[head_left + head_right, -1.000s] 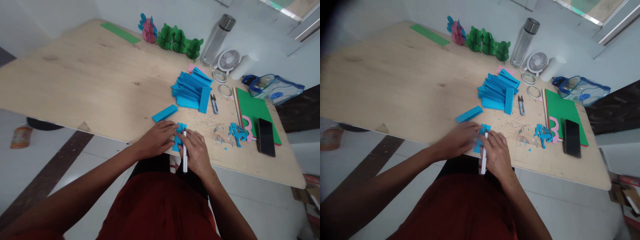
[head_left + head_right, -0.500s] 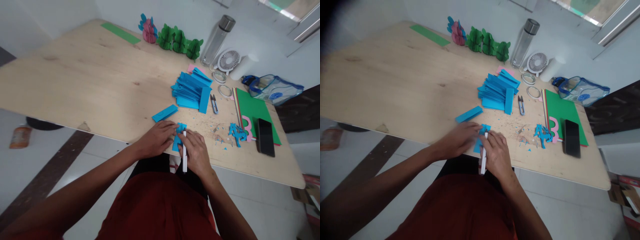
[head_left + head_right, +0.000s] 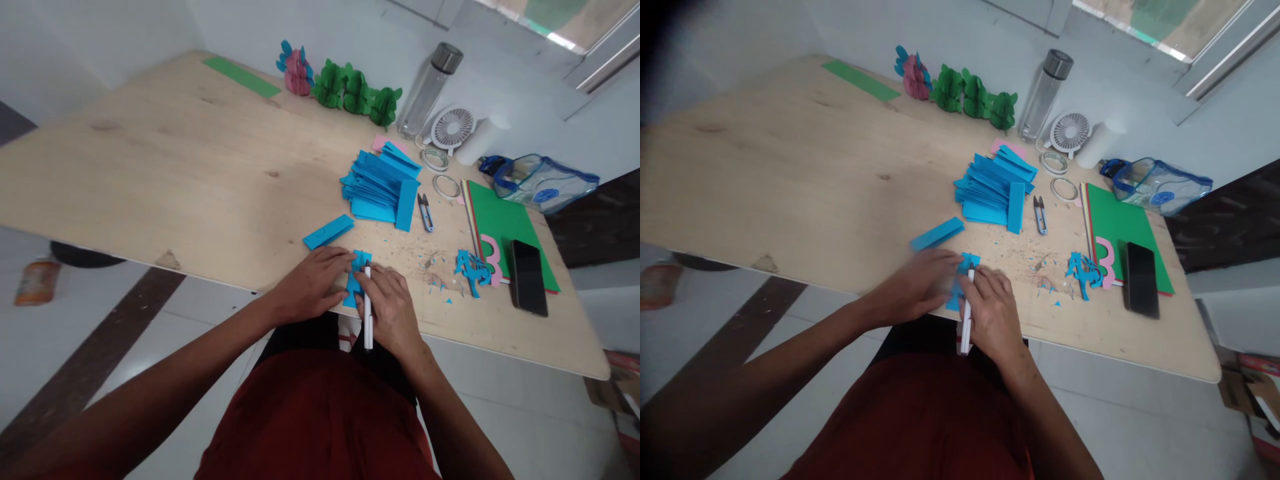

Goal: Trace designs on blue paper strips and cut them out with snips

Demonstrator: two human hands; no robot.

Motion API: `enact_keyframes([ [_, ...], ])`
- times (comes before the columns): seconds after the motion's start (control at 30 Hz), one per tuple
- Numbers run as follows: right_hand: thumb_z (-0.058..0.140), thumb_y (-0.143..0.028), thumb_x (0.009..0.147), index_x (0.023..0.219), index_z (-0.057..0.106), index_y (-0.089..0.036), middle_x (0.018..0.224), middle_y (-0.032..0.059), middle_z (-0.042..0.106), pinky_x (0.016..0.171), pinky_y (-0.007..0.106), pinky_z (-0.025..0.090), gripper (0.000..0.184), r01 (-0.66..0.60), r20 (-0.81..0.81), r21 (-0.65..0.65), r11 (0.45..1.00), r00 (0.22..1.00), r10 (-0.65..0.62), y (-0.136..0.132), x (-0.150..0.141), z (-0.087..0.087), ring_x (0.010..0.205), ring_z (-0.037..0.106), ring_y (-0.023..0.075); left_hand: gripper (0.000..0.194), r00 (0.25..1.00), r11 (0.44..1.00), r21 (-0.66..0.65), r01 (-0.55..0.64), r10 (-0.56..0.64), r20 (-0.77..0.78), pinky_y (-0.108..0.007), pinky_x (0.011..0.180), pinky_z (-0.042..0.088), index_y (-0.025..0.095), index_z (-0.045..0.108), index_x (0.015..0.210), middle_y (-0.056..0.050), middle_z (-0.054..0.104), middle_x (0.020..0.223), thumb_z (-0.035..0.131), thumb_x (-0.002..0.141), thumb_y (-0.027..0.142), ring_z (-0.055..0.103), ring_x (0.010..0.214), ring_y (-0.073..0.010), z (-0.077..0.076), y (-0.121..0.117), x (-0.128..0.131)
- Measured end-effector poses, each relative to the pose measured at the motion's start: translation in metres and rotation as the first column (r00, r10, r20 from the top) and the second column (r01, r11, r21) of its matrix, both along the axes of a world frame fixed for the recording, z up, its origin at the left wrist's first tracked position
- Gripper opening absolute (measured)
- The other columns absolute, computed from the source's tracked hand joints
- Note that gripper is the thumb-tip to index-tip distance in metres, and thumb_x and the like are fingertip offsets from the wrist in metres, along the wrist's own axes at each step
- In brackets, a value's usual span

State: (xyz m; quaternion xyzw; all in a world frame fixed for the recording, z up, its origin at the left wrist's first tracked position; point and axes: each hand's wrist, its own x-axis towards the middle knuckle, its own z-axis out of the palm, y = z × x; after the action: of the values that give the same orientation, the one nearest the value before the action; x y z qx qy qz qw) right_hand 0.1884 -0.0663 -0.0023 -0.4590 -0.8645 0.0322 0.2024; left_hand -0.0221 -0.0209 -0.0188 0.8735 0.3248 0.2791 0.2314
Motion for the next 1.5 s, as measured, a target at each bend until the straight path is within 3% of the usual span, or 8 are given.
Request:
enact_keyframes([
  [0.5, 0.054, -0.020, 0.094, 0.127, 0.061, -0.017, 0.128, 0.0152, 0.066, 0.102, 0.049, 0.043, 0.034, 0.004, 0.003, -0.003, 1.000, 1.000, -0.004, -0.0002, 0.0002, -0.0004, 0.127, 0.054, 0.0297, 0.046, 1.000, 1.000, 0.027, 0.007, -0.007, 0.002, -0.054, 0.110, 0.040, 0.017, 0.046, 0.135, -0.016, 0.057, 0.136, 0.053, 0.091, 0.029, 0.045, 0.135, -0.0304, 0.0032, -0.0015, -0.0007],
  [0.73, 0.053, -0.019, 0.095, 0.135, 0.056, -0.020, 0.127, 0.0144, 0.066, 0.100, 0.049, 0.044, 0.040, 0.009, -0.005, 0.013, 1.000, 1.000, -0.009, -0.0007, -0.0005, 0.0002, 0.126, 0.055, 0.0296, 0.042, 1.000, 1.000, 0.029, 0.001, 0.000, -0.015, -0.055, 0.110, 0.041, 0.018, 0.051, 0.130, -0.014, 0.058, 0.136, 0.054, 0.090, 0.027, 0.045, 0.136, -0.0305, 0.0034, -0.0015, -0.0012],
  [1.5, 0.052, -0.018, 0.095, 0.142, 0.050, -0.020, 0.128, 0.0146, 0.066, 0.101, 0.050, 0.045, 0.047, -0.001, -0.013, 0.037, 0.999, 1.000, 0.001, -0.0010, -0.0001, -0.0002, 0.126, 0.056, 0.0297, 0.049, 1.000, 0.999, 0.048, -0.006, 0.006, -0.002, -0.055, 0.110, 0.041, 0.019, 0.047, 0.136, -0.014, 0.057, 0.140, 0.056, 0.089, 0.026, 0.046, 0.135, -0.0306, 0.0025, -0.0022, -0.0020],
])
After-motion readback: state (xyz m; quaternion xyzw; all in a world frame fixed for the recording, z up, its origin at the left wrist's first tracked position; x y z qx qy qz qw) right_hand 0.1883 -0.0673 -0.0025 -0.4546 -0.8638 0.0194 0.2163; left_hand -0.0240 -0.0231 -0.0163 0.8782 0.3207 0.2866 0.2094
